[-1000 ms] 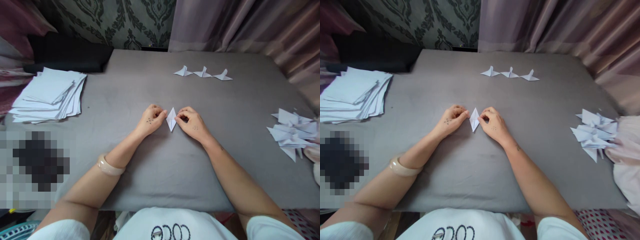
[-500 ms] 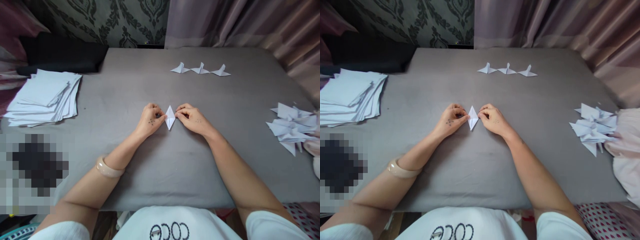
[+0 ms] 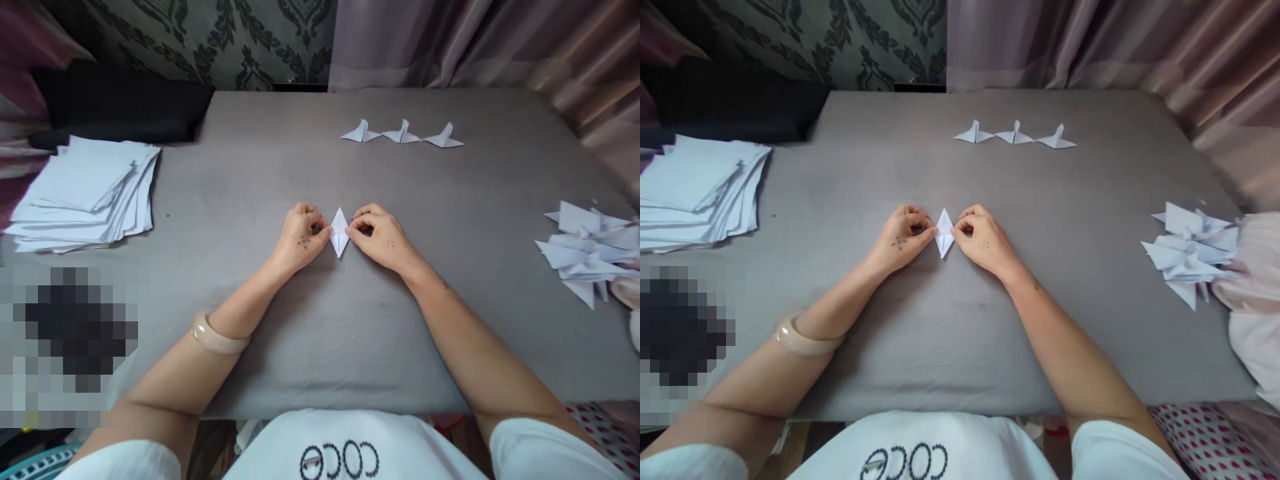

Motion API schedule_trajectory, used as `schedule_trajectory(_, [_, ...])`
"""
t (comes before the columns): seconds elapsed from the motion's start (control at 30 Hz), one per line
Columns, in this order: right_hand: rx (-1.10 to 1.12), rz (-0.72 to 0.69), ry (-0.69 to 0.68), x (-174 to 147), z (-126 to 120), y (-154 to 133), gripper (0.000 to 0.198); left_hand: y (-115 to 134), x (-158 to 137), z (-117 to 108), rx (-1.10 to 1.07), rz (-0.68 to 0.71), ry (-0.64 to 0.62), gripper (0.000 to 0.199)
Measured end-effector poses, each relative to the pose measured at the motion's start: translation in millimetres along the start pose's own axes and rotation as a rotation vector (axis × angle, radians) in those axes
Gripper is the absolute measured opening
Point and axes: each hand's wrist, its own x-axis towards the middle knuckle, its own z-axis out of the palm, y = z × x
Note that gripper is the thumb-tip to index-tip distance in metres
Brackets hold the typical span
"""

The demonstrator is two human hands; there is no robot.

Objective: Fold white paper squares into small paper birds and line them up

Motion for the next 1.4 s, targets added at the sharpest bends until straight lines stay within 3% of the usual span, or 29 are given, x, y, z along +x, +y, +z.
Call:
schedule_trajectory(0.5, [0.012,-0.010,-0.016,-0.3,0.4,6.2,0.006,-3.5,-2.6,1.7,0.080,0.071,-0.001,0.005])
schedule_trajectory(0.63, [0.017,-0.038,-0.010,-0.5,-0.1,8.3,0.007,-6.2,-5.3,4.3,0.148,0.176,0.019,0.012])
schedule_trajectory(0.8, [0.014,-0.153,-0.029,-4.5,0.9,7.1,0.006,-2.2,-7.8,7.0,0.322,0.353,-0.059,0.019])
schedule_trajectory(0.93, [-0.135,-0.305,-0.038,-9.6,3.9,6.0,0.017,4.6,-10.5,4.9,0.485,0.437,-0.130,0.026])
schedule_trajectory(1.13, [-0.511,-0.354,-0.091,-22.7,1.5,-5.7,0.030,12.9,-16.5,-0.8,0.710,0.495,-0.172,0.026])
schedule_trajectory(1.4, [-0.719,-0.434,-0.194,-32.2,-9.2,-14.6,0.043,13.2,-23.4,0.1,0.813,0.511,-0.170,0.031])
